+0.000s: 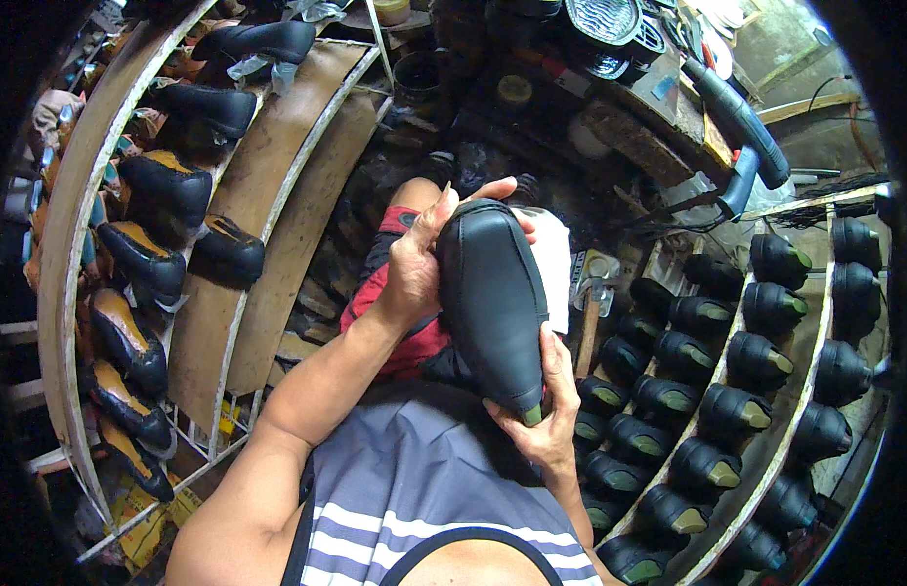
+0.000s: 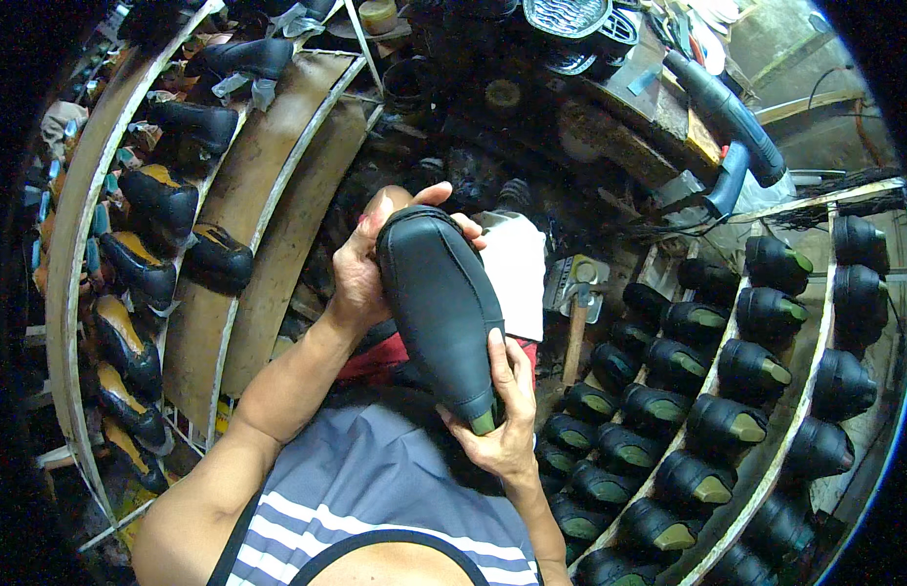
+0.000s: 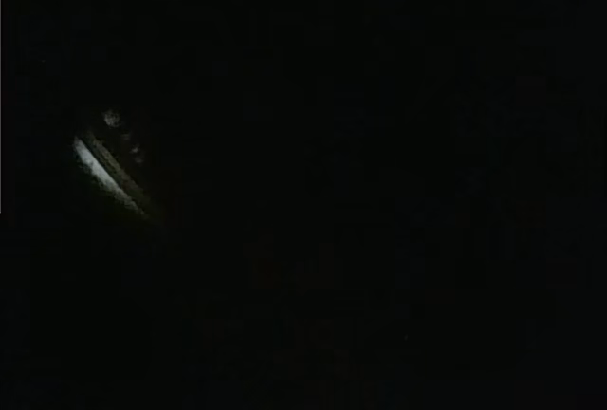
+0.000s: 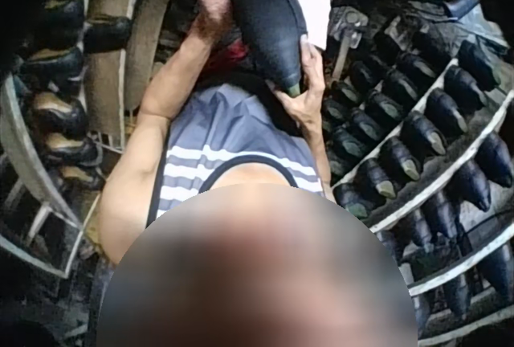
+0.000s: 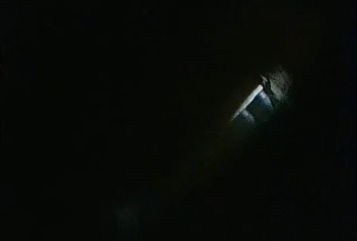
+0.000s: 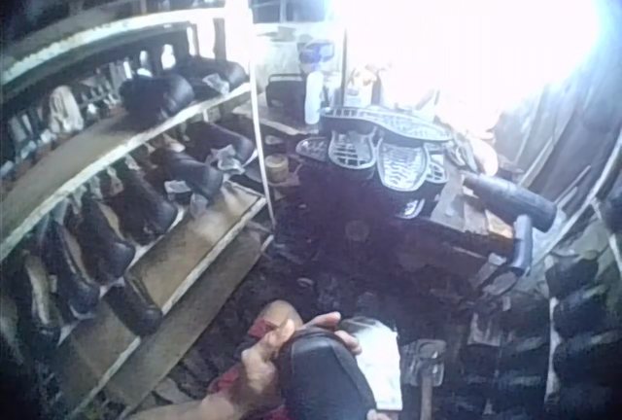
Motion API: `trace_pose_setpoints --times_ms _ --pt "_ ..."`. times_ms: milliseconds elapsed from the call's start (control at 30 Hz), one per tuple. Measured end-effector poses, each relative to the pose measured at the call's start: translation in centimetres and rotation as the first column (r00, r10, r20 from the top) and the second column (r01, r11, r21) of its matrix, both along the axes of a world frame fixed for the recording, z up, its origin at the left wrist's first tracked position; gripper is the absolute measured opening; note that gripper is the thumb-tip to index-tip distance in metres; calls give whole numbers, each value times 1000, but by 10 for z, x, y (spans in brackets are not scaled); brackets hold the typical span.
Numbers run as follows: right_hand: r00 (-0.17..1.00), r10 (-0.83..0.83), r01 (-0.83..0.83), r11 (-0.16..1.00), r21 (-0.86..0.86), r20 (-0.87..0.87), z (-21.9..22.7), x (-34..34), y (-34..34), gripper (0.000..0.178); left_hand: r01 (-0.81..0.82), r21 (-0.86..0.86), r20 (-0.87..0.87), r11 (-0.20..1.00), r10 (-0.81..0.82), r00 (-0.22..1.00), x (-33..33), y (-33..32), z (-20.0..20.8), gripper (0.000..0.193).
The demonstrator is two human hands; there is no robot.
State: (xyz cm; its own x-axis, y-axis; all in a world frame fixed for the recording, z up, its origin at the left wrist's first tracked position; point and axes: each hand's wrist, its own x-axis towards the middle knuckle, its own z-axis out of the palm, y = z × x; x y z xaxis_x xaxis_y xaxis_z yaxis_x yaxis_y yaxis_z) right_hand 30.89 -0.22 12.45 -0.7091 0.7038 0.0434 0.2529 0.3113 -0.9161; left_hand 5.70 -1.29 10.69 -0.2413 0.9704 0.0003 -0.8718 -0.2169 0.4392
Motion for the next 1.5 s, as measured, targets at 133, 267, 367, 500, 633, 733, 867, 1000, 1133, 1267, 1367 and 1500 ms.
trace_pose_setpoints --times_ms 133,267,367,500,633,733,867,1000,1133,1267,1367,1500 --pt "1000 25 -25 1000 -1 -7 1 0 1 113 -4 4 -32 1000 4 999 0 0 2 69" --pt "1000 30 -30 1000 4 9 3 -1 1 113 -9 0 -23 1000 9 1000 0 -1 3 69" --pt "999 36 -37 999 27 20 6 -2 1 113 -11 20 -47 1000 12 999 -1 -2 2 69" --pt "998 57 -56 998 35 -2 13 -6 2 111 -21 124 -89 992 32 996 -5 -2 3 67" --pt "998 69 -69 994 85 0 28 -13 3 107 -37 220 -94 975 59 994 -12 -4 11 60" --pt "996 89 -90 986 143 15 41 -18 1 108 -33 258 -36 965 44 998 -17 -9 18 59" --pt "997 72 -73 993 91 11 53 -20 -6 104 -21 355 -145 935 77 986 -22 -12 23 60" --pt "997 72 -71 994 78 -11 55 -18 -8 105 -25 331 -111 943 66 992 -20 -14 25 57" --pt "997 71 -70 995 74 -22 56 -16 -6 107 -92 275 -47 957 109 993 -10 -17 28 58" --pt "997 69 -68 997 47 -17 63 -16 -6 106 -123 224 -31 967 133 991 -7 -19 30 61" --pt "998 51 -53 997 60 36 69 -14 -4 103 -24 298 -49 954 40 998 -14 -17 30 62" --pt "998 56 -56 997 55 -5 67 -13 9 99 -5 214 -69 977 21 997 -16 -16 41 66"
